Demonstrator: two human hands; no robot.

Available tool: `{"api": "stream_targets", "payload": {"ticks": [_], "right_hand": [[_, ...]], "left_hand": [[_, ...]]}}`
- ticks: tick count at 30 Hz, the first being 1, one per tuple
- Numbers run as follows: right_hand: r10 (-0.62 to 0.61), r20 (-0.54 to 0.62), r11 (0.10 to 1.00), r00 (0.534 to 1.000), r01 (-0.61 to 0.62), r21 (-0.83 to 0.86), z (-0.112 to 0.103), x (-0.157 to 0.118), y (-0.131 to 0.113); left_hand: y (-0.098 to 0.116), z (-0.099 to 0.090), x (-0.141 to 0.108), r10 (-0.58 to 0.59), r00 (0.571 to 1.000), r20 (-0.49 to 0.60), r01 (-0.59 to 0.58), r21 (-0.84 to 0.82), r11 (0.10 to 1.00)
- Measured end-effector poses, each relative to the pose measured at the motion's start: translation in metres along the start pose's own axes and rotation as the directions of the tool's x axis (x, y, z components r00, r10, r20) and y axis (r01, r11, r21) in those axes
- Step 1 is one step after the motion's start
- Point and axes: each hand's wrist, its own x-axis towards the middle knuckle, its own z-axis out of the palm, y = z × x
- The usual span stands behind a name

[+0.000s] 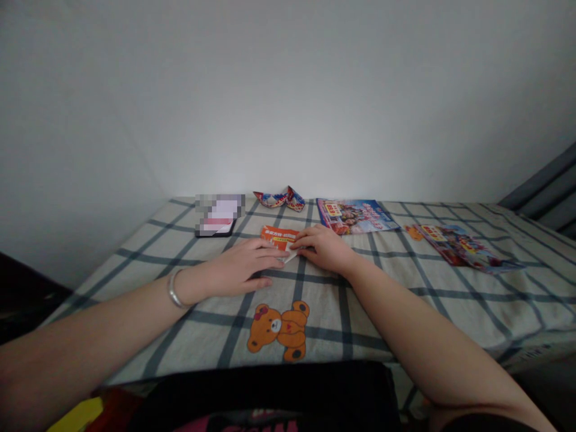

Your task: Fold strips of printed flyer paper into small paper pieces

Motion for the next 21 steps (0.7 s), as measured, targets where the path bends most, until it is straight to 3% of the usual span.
{"api": "stream_targets", "payload": {"ticks": [6, 12, 17, 21], "right_hand": [[0.008, -0.012, 1.0, 1.0, -0.008, -0.024, 0.001, -0.001, 0.001], [-0.048, -0.096, 0.985, 0.994, 0.031, -0.169, -0.006, 0.0, -0.017], [-0.136, -0.037, 0.967, 0.99, 0.124, -0.223, -0.008, 0.003, -0.031], [-0.179, -0.021, 0.97, 0.984, 0.173, -0.169, -0.004, 0.003, -0.032]], "left_hand": [[0.0, -0.001, 0.0, -0.031, 0.999, 0.036, 0.031, 0.002, 1.0], [0.001, -0.002, 0.001, -0.05, 0.998, 0.043, 0.05, -0.005, 0.999], [0.004, -0.003, 0.001, -0.06, 0.997, 0.044, 0.059, 0.021, 0.998], [0.006, -0.005, 0.002, -0.072, 0.996, 0.053, 0.07, 0.024, 0.997]]}}
